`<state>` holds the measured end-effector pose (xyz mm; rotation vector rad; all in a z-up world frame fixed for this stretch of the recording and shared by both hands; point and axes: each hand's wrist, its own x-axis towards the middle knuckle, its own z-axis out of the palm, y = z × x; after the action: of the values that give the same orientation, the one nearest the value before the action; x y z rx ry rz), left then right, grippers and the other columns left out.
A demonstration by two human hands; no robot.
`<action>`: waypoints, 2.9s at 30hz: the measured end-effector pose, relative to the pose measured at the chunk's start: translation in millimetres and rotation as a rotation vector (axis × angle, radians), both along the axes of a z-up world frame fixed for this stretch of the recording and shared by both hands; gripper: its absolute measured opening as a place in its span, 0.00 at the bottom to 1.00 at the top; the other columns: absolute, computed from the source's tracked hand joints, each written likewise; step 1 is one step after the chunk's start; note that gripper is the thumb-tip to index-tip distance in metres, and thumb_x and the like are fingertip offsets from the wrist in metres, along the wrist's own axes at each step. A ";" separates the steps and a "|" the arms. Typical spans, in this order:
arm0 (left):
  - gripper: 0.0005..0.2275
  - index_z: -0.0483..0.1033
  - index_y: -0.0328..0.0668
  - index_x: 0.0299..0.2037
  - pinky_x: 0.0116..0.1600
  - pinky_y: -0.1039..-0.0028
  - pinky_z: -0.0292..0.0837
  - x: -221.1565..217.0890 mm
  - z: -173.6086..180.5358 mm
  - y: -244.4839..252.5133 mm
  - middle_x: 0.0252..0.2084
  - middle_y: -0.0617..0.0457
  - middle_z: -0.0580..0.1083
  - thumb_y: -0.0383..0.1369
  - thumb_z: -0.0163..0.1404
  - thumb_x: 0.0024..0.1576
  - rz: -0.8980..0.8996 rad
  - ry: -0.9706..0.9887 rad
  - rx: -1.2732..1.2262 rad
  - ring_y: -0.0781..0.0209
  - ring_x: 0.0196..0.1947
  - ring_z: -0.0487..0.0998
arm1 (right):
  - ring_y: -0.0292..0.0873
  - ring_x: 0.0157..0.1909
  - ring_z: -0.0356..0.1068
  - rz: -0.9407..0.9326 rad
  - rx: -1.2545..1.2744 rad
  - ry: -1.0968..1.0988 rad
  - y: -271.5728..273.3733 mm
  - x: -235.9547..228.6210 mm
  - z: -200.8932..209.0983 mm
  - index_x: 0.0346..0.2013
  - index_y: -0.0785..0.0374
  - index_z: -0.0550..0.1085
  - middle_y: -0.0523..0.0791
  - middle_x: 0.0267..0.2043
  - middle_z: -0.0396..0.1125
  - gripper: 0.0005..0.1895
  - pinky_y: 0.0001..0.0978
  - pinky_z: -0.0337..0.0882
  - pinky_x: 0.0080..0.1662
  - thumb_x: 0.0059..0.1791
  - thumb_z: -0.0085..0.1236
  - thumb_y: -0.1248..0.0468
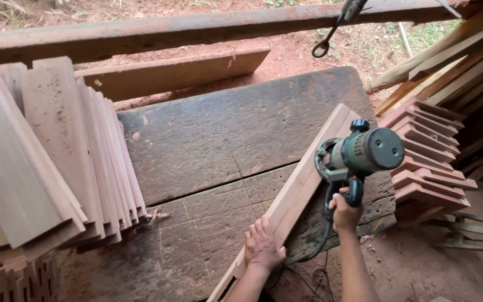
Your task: Using a wood router and a square ruler to mark and shape wooden planks for furniture production.
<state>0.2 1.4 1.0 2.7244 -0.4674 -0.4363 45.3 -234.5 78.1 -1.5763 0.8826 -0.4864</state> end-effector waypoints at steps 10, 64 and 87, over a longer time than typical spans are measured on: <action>0.52 0.49 0.19 0.68 0.52 0.60 0.59 0.4 -2.4 1.5 0.57 0.35 0.60 0.58 0.59 0.44 -0.063 0.063 0.005 0.45 0.48 0.63 | 0.34 0.22 0.62 -0.012 -0.002 -0.019 -16.0 37.8 15.5 0.42 0.58 0.68 0.40 0.24 0.62 0.13 0.24 0.65 0.26 0.45 0.45 0.74; 0.54 0.53 0.27 0.67 0.48 0.65 0.62 4.0 5.3 -0.7 0.52 0.43 0.63 0.63 0.61 0.39 -0.022 -0.001 0.098 0.52 0.45 0.66 | 0.35 0.19 0.61 0.035 -0.095 -0.110 -142.4 131.5 -10.4 0.41 0.58 0.67 0.41 0.22 0.62 0.13 0.24 0.66 0.25 0.45 0.44 0.75; 0.51 0.49 0.36 0.70 0.56 0.59 0.66 12.0 39.3 -2.7 0.57 0.45 0.63 0.56 0.60 0.39 0.040 0.202 0.080 0.48 0.56 0.67 | 0.43 0.18 0.70 -0.016 -0.184 0.396 22.4 -143.3 96.3 0.32 0.61 0.77 0.48 0.14 0.66 0.09 0.33 0.67 0.26 0.40 0.67 0.64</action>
<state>12.2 -1.4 40.3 2.7216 -0.3482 -0.7252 -97.9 -212.1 174.4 -1.8725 1.1756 -0.2737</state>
